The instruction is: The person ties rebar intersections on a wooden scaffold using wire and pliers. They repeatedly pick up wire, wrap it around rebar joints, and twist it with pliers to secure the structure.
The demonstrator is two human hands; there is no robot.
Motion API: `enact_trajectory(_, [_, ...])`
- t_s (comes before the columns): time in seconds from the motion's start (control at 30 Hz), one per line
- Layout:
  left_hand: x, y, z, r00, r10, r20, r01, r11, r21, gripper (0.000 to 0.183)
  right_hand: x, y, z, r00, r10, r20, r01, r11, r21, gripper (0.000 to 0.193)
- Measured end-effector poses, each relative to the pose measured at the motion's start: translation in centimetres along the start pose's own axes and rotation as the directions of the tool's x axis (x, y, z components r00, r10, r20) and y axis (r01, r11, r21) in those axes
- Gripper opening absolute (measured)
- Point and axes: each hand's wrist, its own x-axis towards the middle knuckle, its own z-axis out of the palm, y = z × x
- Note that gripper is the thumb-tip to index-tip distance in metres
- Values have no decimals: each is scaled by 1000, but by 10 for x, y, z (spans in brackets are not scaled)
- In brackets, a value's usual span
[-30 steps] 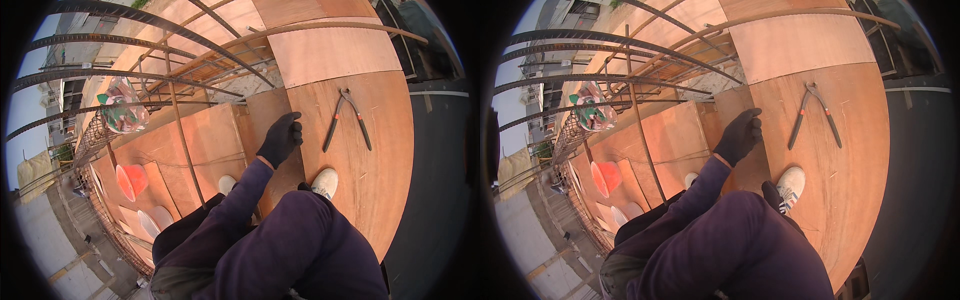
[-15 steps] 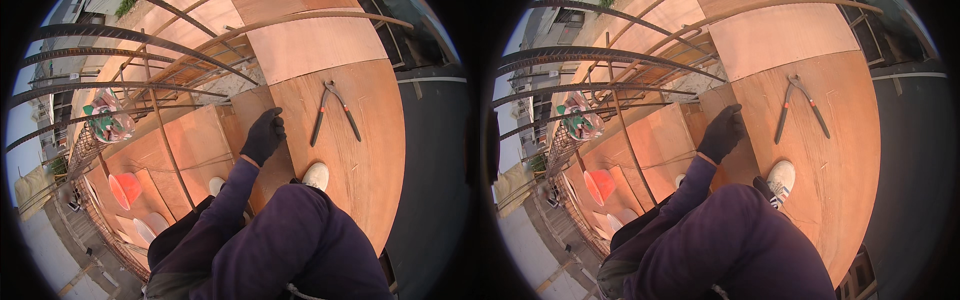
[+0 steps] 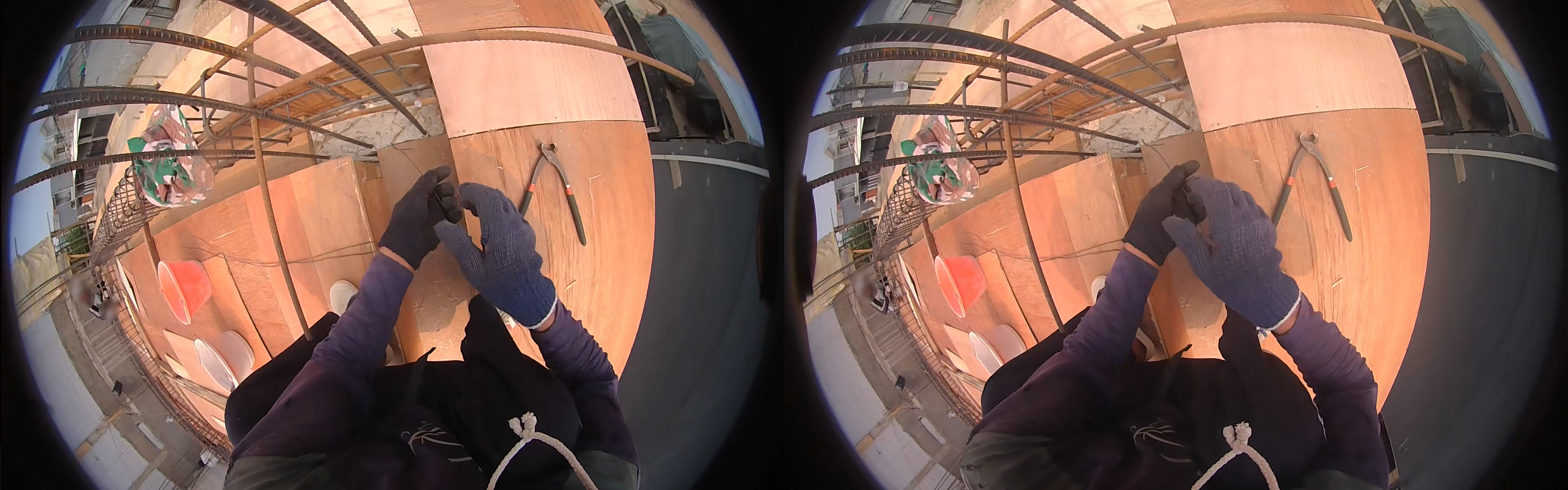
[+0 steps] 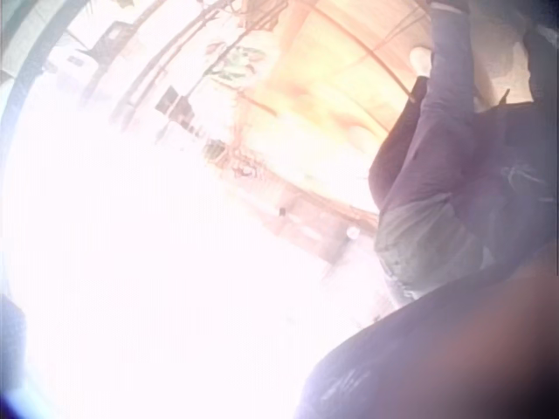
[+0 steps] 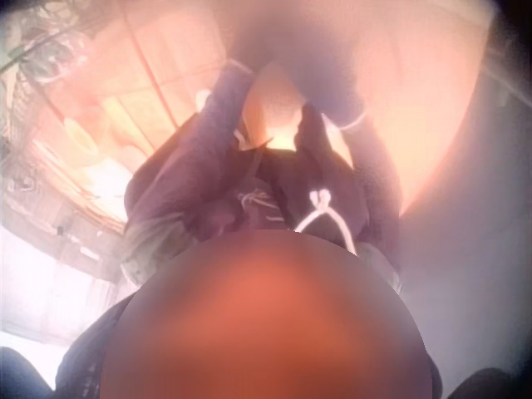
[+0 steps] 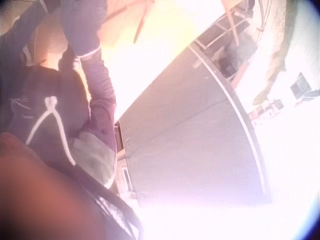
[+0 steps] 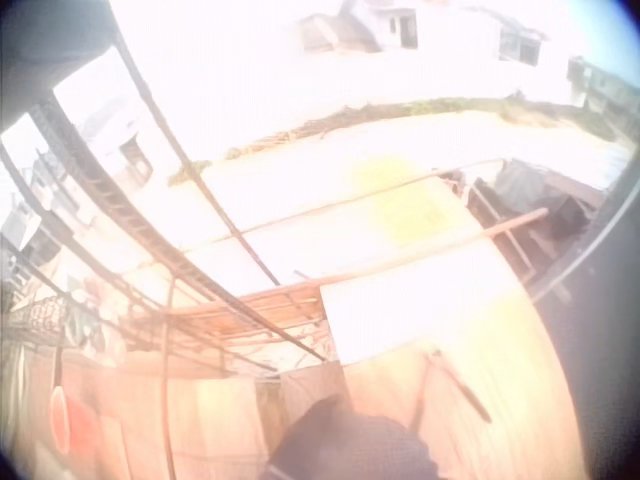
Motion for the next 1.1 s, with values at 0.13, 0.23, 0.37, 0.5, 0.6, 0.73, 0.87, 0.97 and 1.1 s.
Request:
enact_trajectory(0.13, [13, 8, 9, 967, -194, 165, 251, 838, -485, 26, -81, 45, -2, 756, 592, 279, -653, 714, 252, 33])
enact_trajectory(0.23, [17, 9, 25, 952, -194, 238, 282, 857, -431, 29, -99, 50, -8, 680, 632, 371, -732, 557, 392, 20])
enact_trajectory(0.37, [14, 15, 29, 972, -226, 59, 230, 969, -87, 34, -76, 52, -32, 808, 585, 77, -586, 783, 209, 15])
enact_trajectory(0.5, [15, 33, 9, 976, 129, -178, -25, 868, 495, 40, -45, 55, -71, 891, 446, -86, -452, 889, -78, 13])
enact_trajectory(0.6, [15, 47, 6, 811, 582, 51, -279, 308, 909, 40, -27, 52, -86, 953, 293, -80, -303, 926, -225, 11])
enact_trajectory(0.73, [7, 55, 22, 553, 603, 575, -442, -373, 816, 39, -16, 40, -91, 962, 267, 58, -244, 935, -258, 11])
enact_trajectory(0.87, [8, 50, 29, 639, 321, 699, -613, -335, 715, 35, -11, 40, -88, 974, 201, 102, -175, 960, -220, 12])
enact_trajectory(0.97, [13, 43, 18, 819, 204, 536, -523, -117, 844, 30, -11, 52, -81, 988, 147, 47, -136, 974, -183, 11])
enact_trajectory(1.1, [16, 31, 8, 874, 349, 339, -475, 461, 749, 19, -23, 66, -56, 966, 258, 37, -253, 962, -99, 14])
